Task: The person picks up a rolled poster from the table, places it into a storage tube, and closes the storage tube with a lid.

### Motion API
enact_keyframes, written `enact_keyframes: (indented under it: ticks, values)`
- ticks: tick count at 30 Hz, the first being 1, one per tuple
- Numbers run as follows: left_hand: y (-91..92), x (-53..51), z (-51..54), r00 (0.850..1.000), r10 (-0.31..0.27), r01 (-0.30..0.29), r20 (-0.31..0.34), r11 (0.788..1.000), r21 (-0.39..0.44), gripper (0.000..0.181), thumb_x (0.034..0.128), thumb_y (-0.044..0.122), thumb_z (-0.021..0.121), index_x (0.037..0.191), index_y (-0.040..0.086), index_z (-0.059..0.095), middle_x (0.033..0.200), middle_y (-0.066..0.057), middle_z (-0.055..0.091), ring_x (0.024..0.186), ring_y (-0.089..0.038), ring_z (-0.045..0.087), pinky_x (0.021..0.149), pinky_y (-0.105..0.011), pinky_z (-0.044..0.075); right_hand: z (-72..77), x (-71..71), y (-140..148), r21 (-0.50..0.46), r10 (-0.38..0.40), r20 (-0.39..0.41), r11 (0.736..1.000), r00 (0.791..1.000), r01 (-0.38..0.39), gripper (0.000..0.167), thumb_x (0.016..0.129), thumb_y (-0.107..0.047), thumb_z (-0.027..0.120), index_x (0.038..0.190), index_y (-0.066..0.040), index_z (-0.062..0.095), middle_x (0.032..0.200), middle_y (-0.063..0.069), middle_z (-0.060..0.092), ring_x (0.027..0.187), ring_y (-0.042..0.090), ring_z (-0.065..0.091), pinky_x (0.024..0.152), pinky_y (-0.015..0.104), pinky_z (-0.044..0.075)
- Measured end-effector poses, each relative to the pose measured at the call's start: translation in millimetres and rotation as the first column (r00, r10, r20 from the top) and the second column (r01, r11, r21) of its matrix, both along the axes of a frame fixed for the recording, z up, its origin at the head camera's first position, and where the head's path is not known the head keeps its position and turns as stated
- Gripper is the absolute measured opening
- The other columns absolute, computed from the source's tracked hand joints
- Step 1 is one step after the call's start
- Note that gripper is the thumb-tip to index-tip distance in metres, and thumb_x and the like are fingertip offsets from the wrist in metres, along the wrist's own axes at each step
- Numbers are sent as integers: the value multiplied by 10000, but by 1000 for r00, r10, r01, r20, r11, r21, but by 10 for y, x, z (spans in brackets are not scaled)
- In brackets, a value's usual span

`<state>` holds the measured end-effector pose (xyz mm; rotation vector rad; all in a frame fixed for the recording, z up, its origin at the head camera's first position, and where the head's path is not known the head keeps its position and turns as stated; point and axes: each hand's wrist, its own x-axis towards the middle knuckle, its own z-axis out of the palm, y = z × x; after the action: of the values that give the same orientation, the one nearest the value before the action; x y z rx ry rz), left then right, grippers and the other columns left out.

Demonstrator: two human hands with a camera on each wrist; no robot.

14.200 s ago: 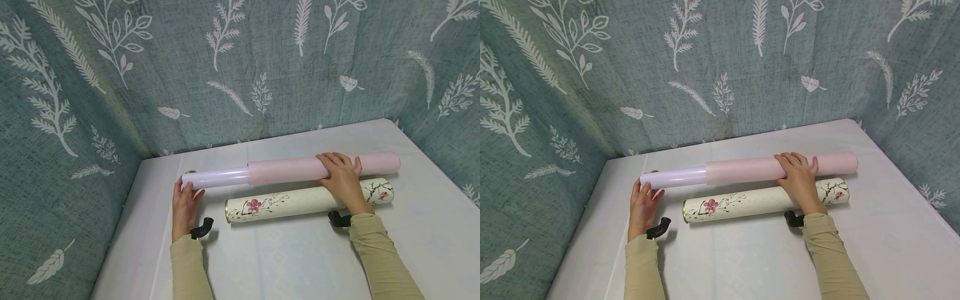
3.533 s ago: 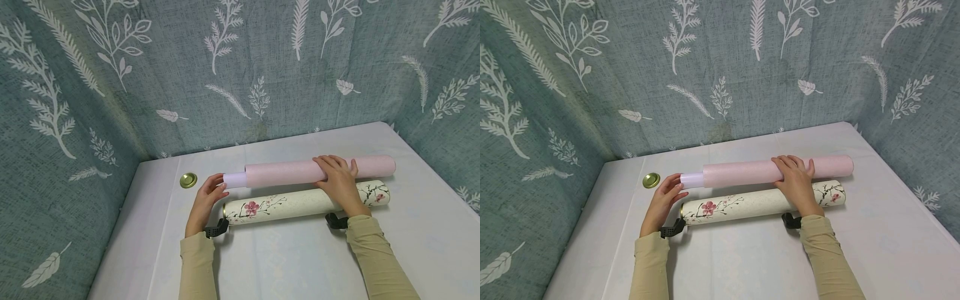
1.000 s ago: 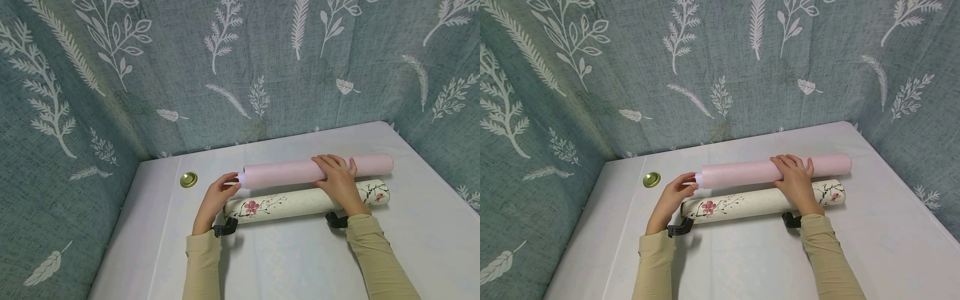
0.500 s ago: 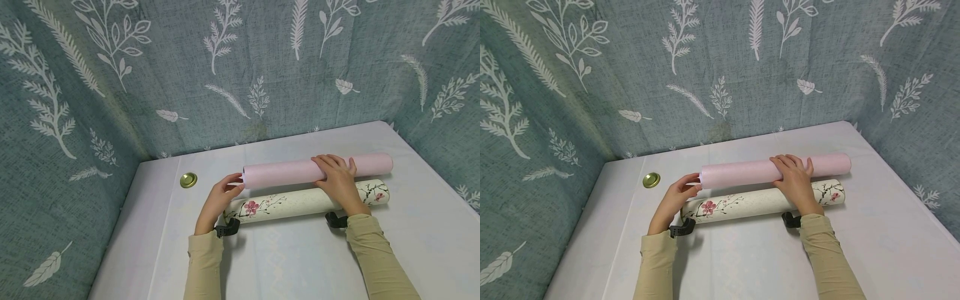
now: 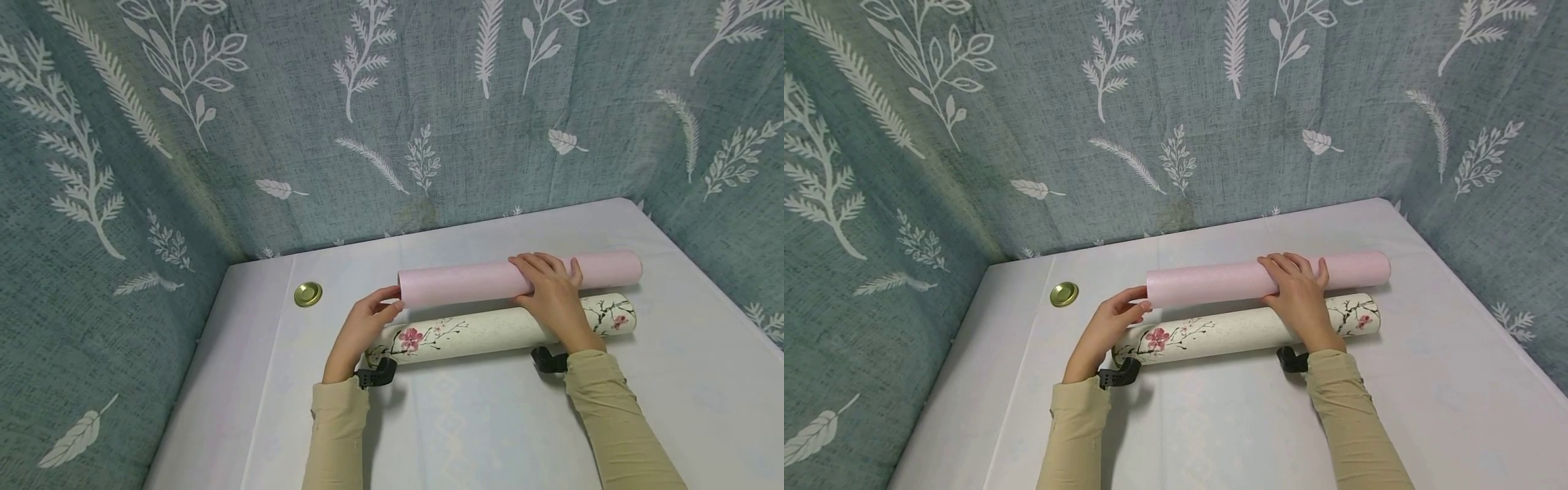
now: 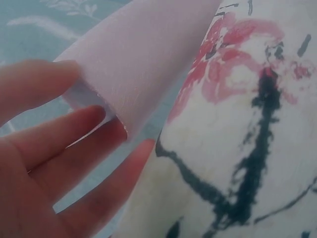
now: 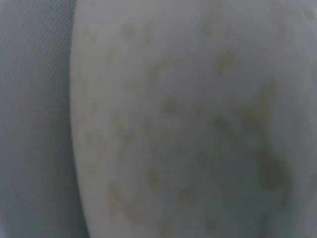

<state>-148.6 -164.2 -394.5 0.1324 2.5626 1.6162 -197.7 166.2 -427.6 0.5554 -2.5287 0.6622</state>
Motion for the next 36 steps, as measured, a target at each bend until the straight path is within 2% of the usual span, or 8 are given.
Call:
enact_keyframes:
  ticks: [10, 16, 22, 30, 34, 36]
  values:
    - [-4, -11, -44, 1000, 3, -4, 26, 999, 39, 445, 825, 470, 573, 1207, 245, 532, 1148, 60, 567, 1054, -101, 522, 900, -381, 402, -14, 6, -1, 1, 0, -6, 1000, 1000, 0, 719, 590, -193, 827, 1240, -189, 519, 1245, 39, 503, 1184, 285, 350, 949, 638, 28]
    - [2, -2, -17, 1000, 18, -18, 11, 1000, 11, 444, 829, 460, 574, 1206, 229, 536, 1132, 37, 583, 1053, -108, 527, 906, -384, 398, -10, 11, -4, 0, -3, 2, 1000, 1000, 3, 716, 594, -201, 824, 1241, -190, 517, 1246, 44, 503, 1183, 285, 350, 947, 641, 27]
    - [-13, 1, 1, 999, 40, -40, -16, 999, -31, 394, 831, 465, 568, 1173, 272, 552, 1099, 53, 593, 1054, -113, 520, 901, -400, 395, 1, 15, -10, -2, -4, 12, 1000, 1000, 4, 716, 599, -202, 822, 1245, -194, 513, 1251, 35, 498, 1190, 287, 343, 951, 638, 20]
    - [-161, 14, 19, 997, 53, -49, -59, 996, 75, 340, 875, 367, 550, 1179, 214, 555, 1067, 44, 612, 975, -118, 561, 868, -377, 422, 10, 16, -17, -5, -1, 13, 1000, 1000, 1, 717, 596, -196, 826, 1243, -190, 517, 1251, 39, 499, 1189, 286, 347, 955, 634, 17]
    - [-304, 35, 58, 993, 107, -100, -48, 986, 136, 327, 879, 342, 552, 1175, 203, 551, 1093, -5, 604, 984, -153, 562, 867, -376, 425, 16, 17, -7, -7, 0, 16, 1000, 1000, 0, 714, 601, -205, 823, 1245, -189, 515, 1253, 39, 498, 1191, 289, 343, 959, 629, 7]
    - [-366, 76, 124, 990, 139, -132, -33, 979, 157, 326, 890, 304, 546, 1185, 165, 543, 1112, -41, 596, 1003, -187, 559, 881, -395, 414, 14, 19, 1, -7, -1, 18, 1000, 1000, 1, 715, 602, -207, 822, 1247, -190, 513, 1255, 38, 496, 1193, 289, 342, 962, 625, 0]
